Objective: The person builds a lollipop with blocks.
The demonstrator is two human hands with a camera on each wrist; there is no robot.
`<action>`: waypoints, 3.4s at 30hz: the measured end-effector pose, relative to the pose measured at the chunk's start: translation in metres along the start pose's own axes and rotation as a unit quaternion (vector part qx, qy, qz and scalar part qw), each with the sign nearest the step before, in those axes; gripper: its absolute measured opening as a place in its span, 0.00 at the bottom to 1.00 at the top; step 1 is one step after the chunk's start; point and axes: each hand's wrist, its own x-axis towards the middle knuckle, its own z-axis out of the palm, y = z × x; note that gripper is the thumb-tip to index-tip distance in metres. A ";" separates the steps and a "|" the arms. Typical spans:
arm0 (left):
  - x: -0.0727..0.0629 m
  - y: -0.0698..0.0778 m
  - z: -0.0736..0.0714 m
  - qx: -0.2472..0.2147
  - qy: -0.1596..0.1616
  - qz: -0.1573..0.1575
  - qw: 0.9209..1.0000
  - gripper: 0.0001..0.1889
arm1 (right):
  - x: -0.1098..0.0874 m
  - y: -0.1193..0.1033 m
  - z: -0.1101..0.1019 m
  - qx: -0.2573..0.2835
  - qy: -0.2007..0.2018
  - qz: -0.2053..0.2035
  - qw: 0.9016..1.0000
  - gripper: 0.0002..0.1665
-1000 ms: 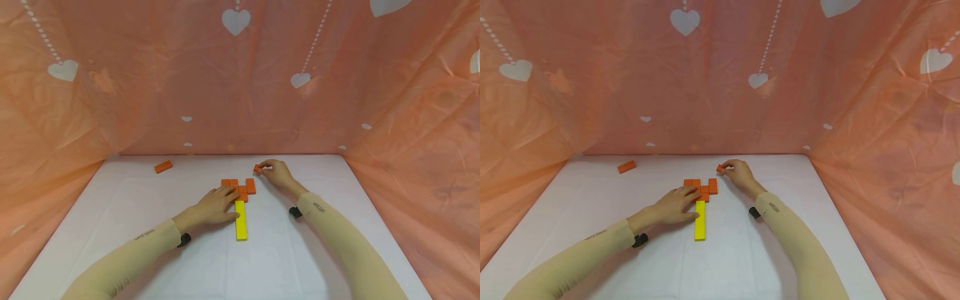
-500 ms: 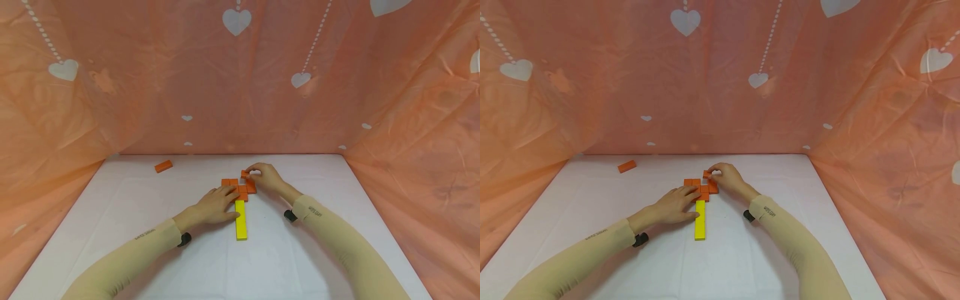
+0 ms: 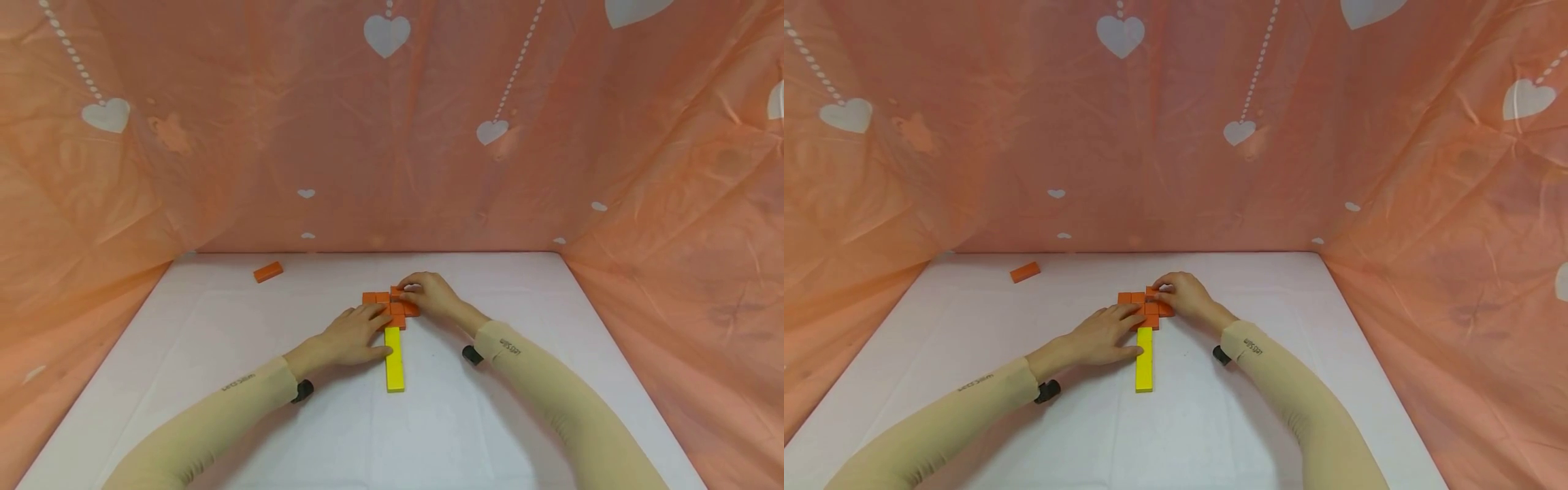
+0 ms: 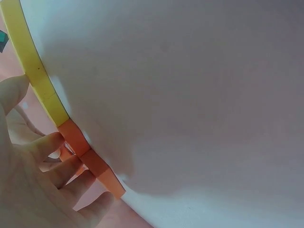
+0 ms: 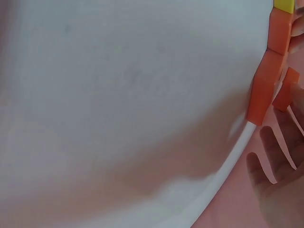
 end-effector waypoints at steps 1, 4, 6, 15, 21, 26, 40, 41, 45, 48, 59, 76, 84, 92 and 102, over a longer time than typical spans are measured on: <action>0.000 0.000 0.000 -0.002 0.000 0.000 1.000 0.38 | 0.000 0.000 0.000 -0.001 -0.001 -0.002 1.000 0.15; -0.001 0.001 -0.001 -0.010 0.000 0.000 1.000 0.38 | 0.000 0.000 0.002 -0.006 -0.003 -0.008 1.000 0.15; -0.001 0.002 -0.002 -0.011 -0.003 -0.002 1.000 0.39 | 0.001 0.001 0.002 -0.010 -0.004 -0.013 1.000 0.15; -0.001 0.001 -0.002 -0.019 -0.003 -0.003 1.000 0.39 | 0.001 0.003 0.004 -0.026 -0.012 -0.030 0.999 0.13; -0.001 0.001 -0.003 -0.014 -0.005 -0.004 1.000 0.39 | 0.002 0.003 0.004 -0.024 -0.011 -0.014 1.000 0.15; 0.000 0.002 -0.002 -0.011 0.000 -0.003 1.000 0.39 | -0.001 0.004 0.003 -0.003 0.021 0.010 1.000 0.17; 0.001 0.000 -0.001 -0.019 0.003 0.002 1.000 0.39 | -0.006 0.018 -0.003 0.005 -0.023 0.039 0.999 0.21; 0.001 0.000 -0.001 -0.018 0.002 0.002 1.000 0.39 | -0.006 0.019 -0.002 0.007 -0.025 0.039 0.999 0.21; 0.001 0.000 0.000 -0.019 0.001 0.001 1.000 0.39 | -0.006 0.018 -0.001 0.015 -0.031 0.041 0.999 0.21; 0.002 -0.001 0.001 -0.017 0.002 0.002 1.000 0.39 | -0.006 0.017 -0.001 0.017 -0.030 0.037 0.999 0.20; 0.002 -0.002 0.000 -0.017 -0.001 0.004 1.000 0.39 | -0.005 0.016 0.002 0.016 -0.025 0.023 0.999 0.19; 0.002 -0.001 -0.001 -0.013 -0.007 -0.002 1.000 0.39 | -0.009 0.014 0.002 0.001 0.001 0.015 1.000 0.21; 0.003 -0.001 -0.003 -0.006 -0.013 -0.007 1.000 0.40 | -0.023 0.003 -0.001 0.002 0.018 0.009 1.000 0.24; 0.003 -0.002 -0.004 -0.005 -0.013 0.001 1.000 0.39 | -0.050 -0.009 0.007 -0.061 -0.038 -0.020 0.997 0.34; 0.003 -0.001 -0.005 -0.019 -0.017 0.000 1.000 0.40 | -0.067 -0.014 0.018 -0.118 -0.082 -0.057 0.988 0.43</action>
